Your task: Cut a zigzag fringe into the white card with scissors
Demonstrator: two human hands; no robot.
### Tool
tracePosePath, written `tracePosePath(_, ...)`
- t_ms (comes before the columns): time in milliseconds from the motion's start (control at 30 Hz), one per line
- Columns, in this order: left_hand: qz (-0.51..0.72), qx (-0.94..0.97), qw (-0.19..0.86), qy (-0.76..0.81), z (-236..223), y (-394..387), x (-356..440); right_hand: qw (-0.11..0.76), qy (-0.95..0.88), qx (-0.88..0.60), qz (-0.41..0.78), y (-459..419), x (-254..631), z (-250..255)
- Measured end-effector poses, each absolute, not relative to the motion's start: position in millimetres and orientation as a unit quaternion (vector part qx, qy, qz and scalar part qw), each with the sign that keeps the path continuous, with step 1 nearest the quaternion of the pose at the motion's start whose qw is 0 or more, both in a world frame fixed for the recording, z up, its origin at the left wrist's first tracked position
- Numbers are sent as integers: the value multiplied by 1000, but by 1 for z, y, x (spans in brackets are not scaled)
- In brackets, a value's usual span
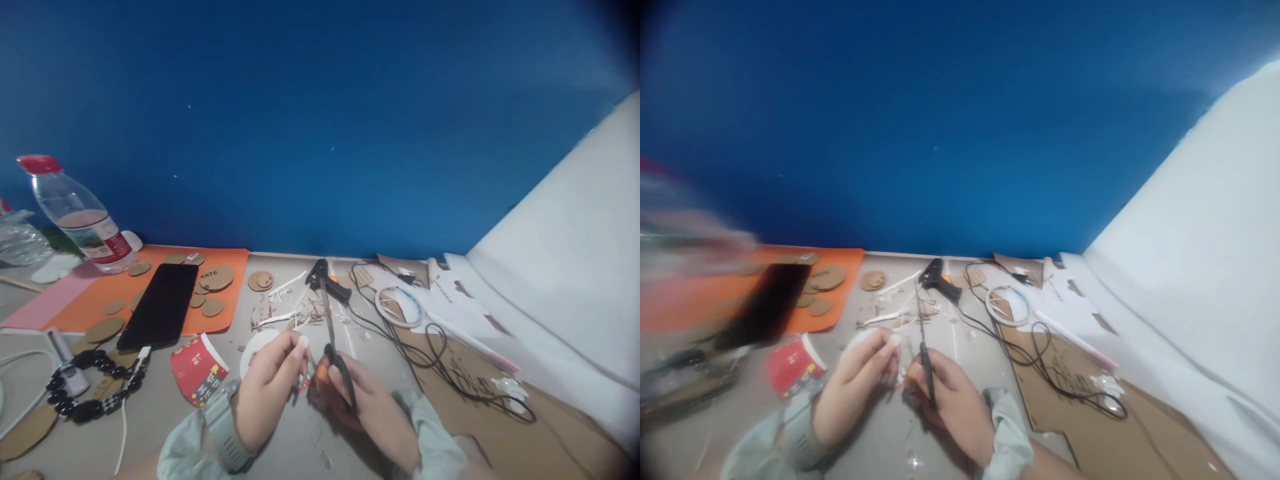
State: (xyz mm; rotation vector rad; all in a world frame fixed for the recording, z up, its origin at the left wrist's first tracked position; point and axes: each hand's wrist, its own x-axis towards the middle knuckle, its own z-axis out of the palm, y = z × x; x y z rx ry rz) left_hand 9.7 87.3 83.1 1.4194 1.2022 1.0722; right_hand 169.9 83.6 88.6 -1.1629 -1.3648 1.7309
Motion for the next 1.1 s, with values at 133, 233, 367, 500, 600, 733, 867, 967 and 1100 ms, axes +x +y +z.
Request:
tracePosePath(133,424,595,484,482,81,85,8,360,-503,-459,638,81,168,92)
tracePosePath(233,397,632,477,464,80,83,6,392,-499,-469,615,80,169,91)
tracePosePath(367,356,683,441,461,81,79,7,411,-508,-475,589,79,173,88)
tracePosePath(500,326,713,439,438,83,78,8,396,-525,-486,576,81,173,91)
tracePosePath(600,321,716,433,444,83,78,8,378,-542,-500,559,82,173,92)
tracePosePath(733,321,712,440,443,84,78,7,373,-558,-502,545,82,173,91)
tracePosePath(867,314,714,440,446,83,77,7,365,-558,-493,560,81,171,93)
tracePosePath(967,311,718,431,449,81,78,7,362,-548,-494,570,81,169,96)
tracePosePath(1100,335,701,434,457,81,79,7,379,-535,-474,587,79,171,95)
